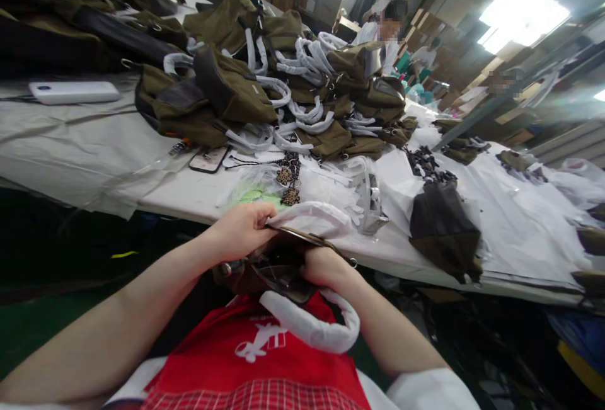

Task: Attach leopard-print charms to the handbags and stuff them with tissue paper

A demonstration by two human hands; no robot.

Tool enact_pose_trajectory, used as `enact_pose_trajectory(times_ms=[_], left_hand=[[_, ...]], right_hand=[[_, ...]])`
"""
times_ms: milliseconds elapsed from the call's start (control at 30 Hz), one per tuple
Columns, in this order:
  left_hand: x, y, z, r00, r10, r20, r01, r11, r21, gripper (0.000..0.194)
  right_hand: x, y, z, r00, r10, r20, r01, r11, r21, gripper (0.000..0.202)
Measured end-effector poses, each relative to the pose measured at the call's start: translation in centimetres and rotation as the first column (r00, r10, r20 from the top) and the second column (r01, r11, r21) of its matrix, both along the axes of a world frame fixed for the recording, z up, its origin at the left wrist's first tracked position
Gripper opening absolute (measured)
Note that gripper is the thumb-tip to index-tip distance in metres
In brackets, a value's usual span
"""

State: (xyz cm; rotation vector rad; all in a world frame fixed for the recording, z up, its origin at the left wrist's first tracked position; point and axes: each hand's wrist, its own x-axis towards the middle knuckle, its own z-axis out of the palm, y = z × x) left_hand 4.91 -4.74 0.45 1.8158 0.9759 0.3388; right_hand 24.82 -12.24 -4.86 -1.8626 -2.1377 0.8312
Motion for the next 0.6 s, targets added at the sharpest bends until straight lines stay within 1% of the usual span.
enact_pose_trajectory(times_ms=[100,167,233,300,367,433,500,533,600], left_hand=[[-0.8,1.0,-0.8,0.998,0.004,0.067,-0.001,0.999,-0.053,0.031],[-1.1,1.1,-1.2,0.997,0.017,0.078,-0.011,0.997,-0.073,0.032],[-1.1,1.1,-1.6,0.997,0.029,0.073,-0.023,0.996,-0.086,0.033],[-1.1,1.1,-2.0,0.997,0.037,0.061,-0.032,0.995,-0.093,0.032],[-1.2,1.3,-2.2,0.997,0.043,0.059,-0.036,0.993,-0.111,0.034],[-1.5,1.8,-2.3,0.995,0.052,0.084,-0.038,0.987,-0.159,0.038],[-2.0,2.4,-2.4,0.991,0.062,0.117,-0.035,0.974,-0.223,0.044],[-2.3,2.7,-2.4,0.989,0.071,0.126,-0.038,0.968,-0.248,0.045],[-3.0,3.2,-2.6,0.989,0.083,0.119,-0.046,0.959,-0.281,0.045]], right_hand=[[0.6,-0.1,0.6,0.997,0.081,0.000,-0.081,0.995,-0.064,0.025],[0.4,0.0,0.5,0.995,0.094,0.026,-0.091,0.991,-0.102,0.026],[-0.3,0.2,0.2,0.993,0.055,0.106,-0.044,0.993,-0.107,0.027],[-1.1,0.3,0.1,0.980,-0.011,0.197,0.029,0.996,-0.087,0.028],[-1.4,0.1,0.6,0.976,-0.021,0.215,0.042,0.995,-0.092,0.030],[-1.1,-0.3,1.9,0.991,0.034,0.133,-0.022,0.996,-0.092,0.033],[0.0,-1.0,3.5,0.997,0.077,-0.020,-0.078,0.996,-0.037,0.034],[0.8,-1.4,4.4,0.992,0.075,-0.099,-0.075,0.997,0.002,0.032],[2.5,-2.3,5.7,0.973,0.036,-0.229,-0.025,0.998,0.051,0.031]])
